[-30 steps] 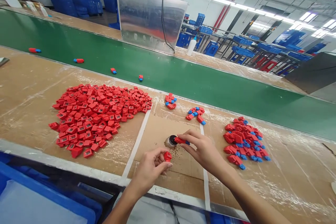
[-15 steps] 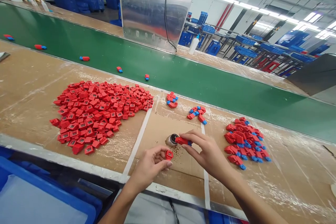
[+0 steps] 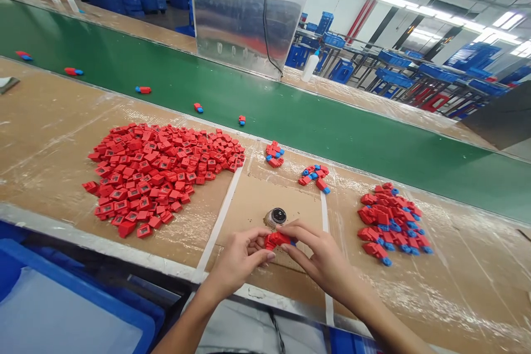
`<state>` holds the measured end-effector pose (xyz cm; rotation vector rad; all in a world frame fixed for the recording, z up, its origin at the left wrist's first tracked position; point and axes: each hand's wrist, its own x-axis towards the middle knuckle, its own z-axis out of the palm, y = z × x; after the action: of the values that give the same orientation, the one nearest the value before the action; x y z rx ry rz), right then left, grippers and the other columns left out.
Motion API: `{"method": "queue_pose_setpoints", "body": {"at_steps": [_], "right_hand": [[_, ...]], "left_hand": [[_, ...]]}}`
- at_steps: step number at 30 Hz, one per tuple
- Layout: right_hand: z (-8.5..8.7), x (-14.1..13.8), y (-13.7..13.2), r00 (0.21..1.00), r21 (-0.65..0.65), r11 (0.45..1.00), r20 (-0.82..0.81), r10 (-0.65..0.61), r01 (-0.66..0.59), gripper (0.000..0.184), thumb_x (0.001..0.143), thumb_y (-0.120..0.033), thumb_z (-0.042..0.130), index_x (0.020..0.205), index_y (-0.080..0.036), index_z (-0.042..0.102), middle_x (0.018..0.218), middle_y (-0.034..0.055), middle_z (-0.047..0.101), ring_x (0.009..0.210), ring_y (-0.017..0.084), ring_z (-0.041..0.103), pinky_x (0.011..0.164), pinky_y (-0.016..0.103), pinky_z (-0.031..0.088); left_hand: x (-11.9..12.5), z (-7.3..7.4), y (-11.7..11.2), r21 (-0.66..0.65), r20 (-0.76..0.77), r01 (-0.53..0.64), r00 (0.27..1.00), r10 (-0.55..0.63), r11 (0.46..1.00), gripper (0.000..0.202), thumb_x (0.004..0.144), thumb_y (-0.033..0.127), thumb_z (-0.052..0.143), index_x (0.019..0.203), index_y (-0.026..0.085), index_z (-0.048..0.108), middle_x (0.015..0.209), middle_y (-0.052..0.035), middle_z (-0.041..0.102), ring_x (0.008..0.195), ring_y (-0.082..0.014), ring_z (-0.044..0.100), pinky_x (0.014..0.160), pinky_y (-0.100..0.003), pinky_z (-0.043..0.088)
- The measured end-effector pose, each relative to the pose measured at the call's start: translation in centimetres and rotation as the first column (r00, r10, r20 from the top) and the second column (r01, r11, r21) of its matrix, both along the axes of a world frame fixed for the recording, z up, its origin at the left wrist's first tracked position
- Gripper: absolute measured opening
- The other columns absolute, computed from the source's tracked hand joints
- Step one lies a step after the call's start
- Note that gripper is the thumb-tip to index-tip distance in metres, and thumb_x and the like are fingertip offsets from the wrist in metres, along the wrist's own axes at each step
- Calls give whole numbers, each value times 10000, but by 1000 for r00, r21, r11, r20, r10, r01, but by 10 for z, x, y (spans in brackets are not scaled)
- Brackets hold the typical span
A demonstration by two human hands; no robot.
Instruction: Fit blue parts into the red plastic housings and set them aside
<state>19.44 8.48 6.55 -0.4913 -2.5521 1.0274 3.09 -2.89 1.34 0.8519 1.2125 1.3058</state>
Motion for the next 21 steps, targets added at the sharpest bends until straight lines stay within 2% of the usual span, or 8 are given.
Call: {"method": "queue_pose_setpoints", "body": {"at_steps": [10,16,21], "right_hand": [[-2,2,-2,999,-39,999,37,14,-13,187,981,-213,527,1147,-233,612,1026,58,610,947,193,604,820,290,480],[-5,0,-10,996,24,1000,90,17,-19,201,994,-186,464,1115,-215,621,925,63,564,821,195,576,740,298,471],[2,0,-9,986,64,997,164,23,-34,200,995,-178,452,1098,-215,620,892,51,551,764,185,558,668,283,443]], "left_hand": [[-2,0,-1,5,4,47,999,-47,999,243,837,197,633,1073,153,671,747,13,575,672,-105,498,621,-215,409],[-4,2,-2,-36,-22,82,996,-83,996,195,853,201,590,1024,149,669,722,19,554,645,-109,495,605,-222,413],[-4,6,-2,-34,-63,78,995,-80,996,177,844,203,603,995,159,686,718,25,544,660,-105,470,606,-212,387]]}}
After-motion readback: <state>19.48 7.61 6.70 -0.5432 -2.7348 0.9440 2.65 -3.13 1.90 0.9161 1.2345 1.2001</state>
